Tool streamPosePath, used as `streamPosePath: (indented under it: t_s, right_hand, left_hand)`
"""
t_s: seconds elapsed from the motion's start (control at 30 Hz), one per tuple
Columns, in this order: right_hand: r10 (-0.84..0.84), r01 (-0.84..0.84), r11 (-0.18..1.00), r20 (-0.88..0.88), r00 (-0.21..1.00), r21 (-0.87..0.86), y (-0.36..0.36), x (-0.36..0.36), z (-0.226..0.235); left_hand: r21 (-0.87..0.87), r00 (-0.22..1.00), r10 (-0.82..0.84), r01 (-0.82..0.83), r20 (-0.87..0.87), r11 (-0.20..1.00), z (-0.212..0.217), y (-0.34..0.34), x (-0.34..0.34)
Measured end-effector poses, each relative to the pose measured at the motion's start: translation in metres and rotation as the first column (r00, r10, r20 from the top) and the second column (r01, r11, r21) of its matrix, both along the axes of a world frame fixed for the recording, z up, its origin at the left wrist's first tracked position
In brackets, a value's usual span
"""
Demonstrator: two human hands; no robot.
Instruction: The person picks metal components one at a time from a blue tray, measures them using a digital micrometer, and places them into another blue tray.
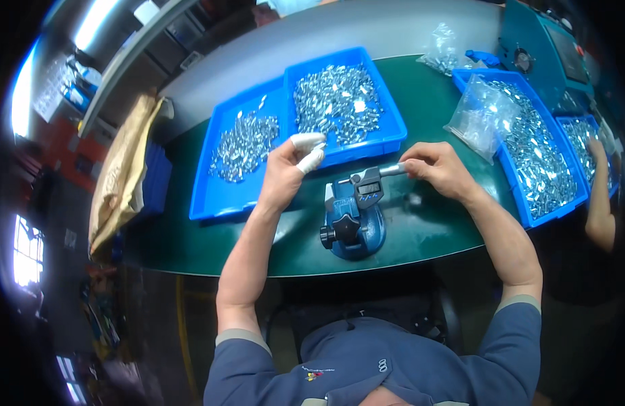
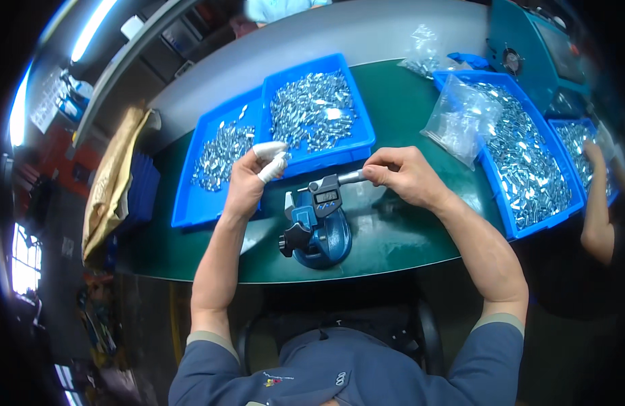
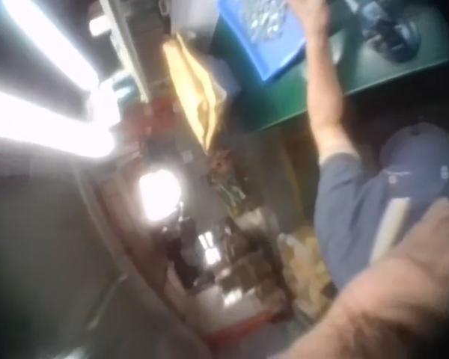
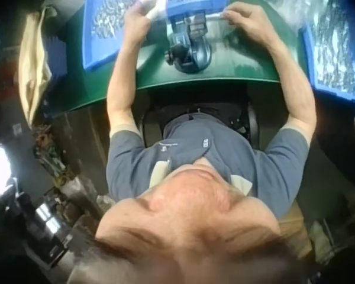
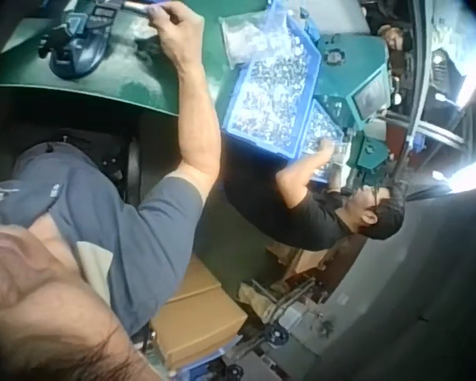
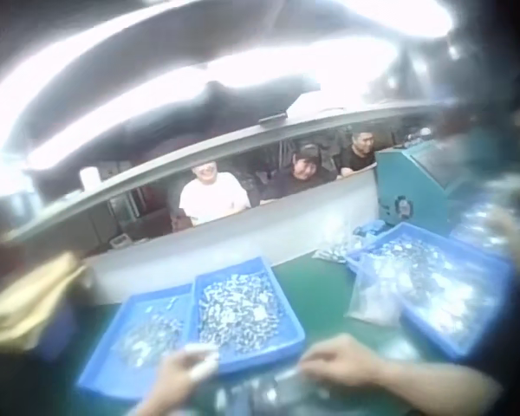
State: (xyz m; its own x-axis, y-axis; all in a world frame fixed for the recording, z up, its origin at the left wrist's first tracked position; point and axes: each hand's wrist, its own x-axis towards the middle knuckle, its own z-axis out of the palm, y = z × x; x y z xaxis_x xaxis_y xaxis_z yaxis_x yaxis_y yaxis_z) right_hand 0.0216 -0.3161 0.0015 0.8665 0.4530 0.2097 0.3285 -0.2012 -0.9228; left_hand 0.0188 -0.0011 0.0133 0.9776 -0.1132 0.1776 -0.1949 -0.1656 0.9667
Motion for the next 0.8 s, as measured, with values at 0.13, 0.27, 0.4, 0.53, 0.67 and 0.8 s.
streamPosePath:
  t_s: [0.13, 0.27, 0.4, 0.53, 0.67, 0.8]
  right_hand:
    - [-0.007, 0.007, 1.0, -0.035, 0.999, -0.007, -0.002, -0.001, -0.003]
    - [0.005, -0.007, 0.999, -0.043, 0.999, -0.052, 0.006, -0.001, -0.005]
    - [0.008, -0.009, 1.0, -0.026, 1.0, -0.01, 0.004, -0.001, -0.01]
    - [0.011, -0.01, 1.0, 0.036, 0.999, -0.025, 0.003, 0.001, -0.015]
    - [0.025, -0.024, 0.999, 0.017, 1.0, -0.032, 0.007, -0.002, -0.013]
    - [0.036, -0.035, 0.998, 0.036, 0.999, -0.047, 0.006, -0.002, -0.013]
  left_hand:
    - [-0.115, 0.998, -0.061, 0.059, -0.012, 0.992, -0.007, 0.001, -0.005]
    - [-0.148, 0.994, -0.099, 0.092, -0.04, 0.985, -0.016, 0.01, -0.009]
    - [-0.258, 0.976, -0.212, 0.191, -0.056, 0.947, -0.011, 0.004, -0.01]
    - [-0.215, 0.953, -0.298, 0.279, -0.061, 0.936, -0.004, 0.006, -0.012]
    - [-0.134, 0.951, -0.303, 0.292, -0.068, 0.947, -0.004, 0.007, -0.016]
    - [-0.031, 0.948, -0.314, 0.313, -0.053, 0.949, -0.006, 0.007, -0.019]
